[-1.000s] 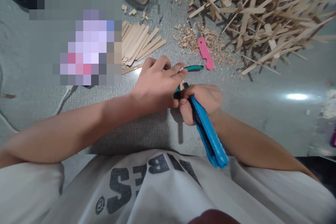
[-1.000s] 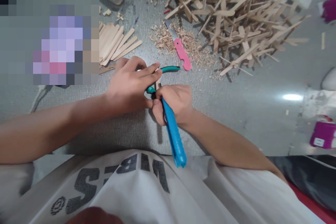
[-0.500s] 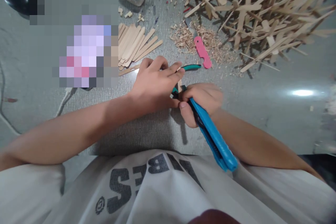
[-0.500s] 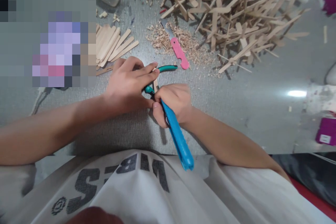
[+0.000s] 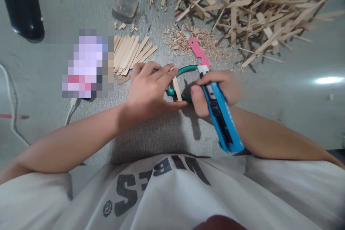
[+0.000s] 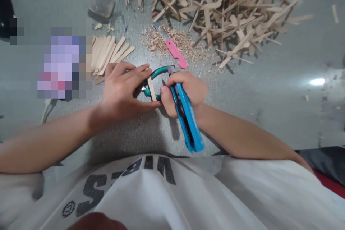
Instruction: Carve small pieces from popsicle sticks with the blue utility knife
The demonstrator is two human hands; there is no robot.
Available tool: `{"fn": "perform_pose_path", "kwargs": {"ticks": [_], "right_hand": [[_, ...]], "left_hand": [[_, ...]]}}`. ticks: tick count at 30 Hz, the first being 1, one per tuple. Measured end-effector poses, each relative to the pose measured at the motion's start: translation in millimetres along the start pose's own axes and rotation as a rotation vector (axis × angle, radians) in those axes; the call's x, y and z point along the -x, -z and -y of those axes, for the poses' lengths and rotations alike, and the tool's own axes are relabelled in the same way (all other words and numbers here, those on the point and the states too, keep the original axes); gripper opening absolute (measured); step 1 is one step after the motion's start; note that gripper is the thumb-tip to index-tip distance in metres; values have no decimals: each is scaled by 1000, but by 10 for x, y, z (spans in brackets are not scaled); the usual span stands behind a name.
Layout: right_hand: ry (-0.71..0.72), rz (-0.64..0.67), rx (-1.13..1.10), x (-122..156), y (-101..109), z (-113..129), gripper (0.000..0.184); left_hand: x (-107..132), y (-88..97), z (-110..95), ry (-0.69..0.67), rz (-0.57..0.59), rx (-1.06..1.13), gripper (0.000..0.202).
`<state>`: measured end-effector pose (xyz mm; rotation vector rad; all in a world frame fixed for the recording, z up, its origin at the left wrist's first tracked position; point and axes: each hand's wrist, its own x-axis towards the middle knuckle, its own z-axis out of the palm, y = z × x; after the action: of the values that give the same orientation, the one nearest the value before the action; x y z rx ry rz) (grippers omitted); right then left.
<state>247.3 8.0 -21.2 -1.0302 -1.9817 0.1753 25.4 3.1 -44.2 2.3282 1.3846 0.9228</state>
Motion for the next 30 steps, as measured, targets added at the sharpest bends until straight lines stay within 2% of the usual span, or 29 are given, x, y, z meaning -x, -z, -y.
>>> {"fn": "perform_pose_path", "kwargs": {"ticks": [3, 7, 11, 15, 18, 19, 21, 22, 24, 27, 30], "right_hand": [[-10, 45, -86, 3, -33, -18, 5], [78, 161, -191, -18, -42, -22, 12], [10, 100, -272, -18, -89, -13, 21], [-23, 43, -390, -21, -162, -2, 27], [-54, -5, -476, -28, -201, 7, 27], [-63, -27, -504, -25, -210, 7, 26], [-53, -63, -544, -7, -221, -4, 28], [-44, -70, -539, 11, -223, -16, 29], [-29, -29, -496, 55, -221, -44, 25], [-13, 71, -427, 109, -202, -75, 23], [-41, 135, -369, 118, -184, -58, 24]], "left_hand": [[16, 28, -12, 1, -79, -47, 87], [30, 41, -5, -12, -119, -141, 90], [53, 19, 70, -76, -143, -130, 90], [50, 29, 155, -122, -187, 15, 101], [51, 73, 131, -114, -237, 142, 112], [61, 86, 98, -127, -279, 183, 111], [101, 105, -1, -138, -416, 268, 88], [127, 112, -62, -143, -406, 349, 69], [178, 130, -182, 23, -246, 575, 35], [213, 164, -304, 183, -22, 767, 27], [189, 182, -330, 339, 39, 866, 35]]}}
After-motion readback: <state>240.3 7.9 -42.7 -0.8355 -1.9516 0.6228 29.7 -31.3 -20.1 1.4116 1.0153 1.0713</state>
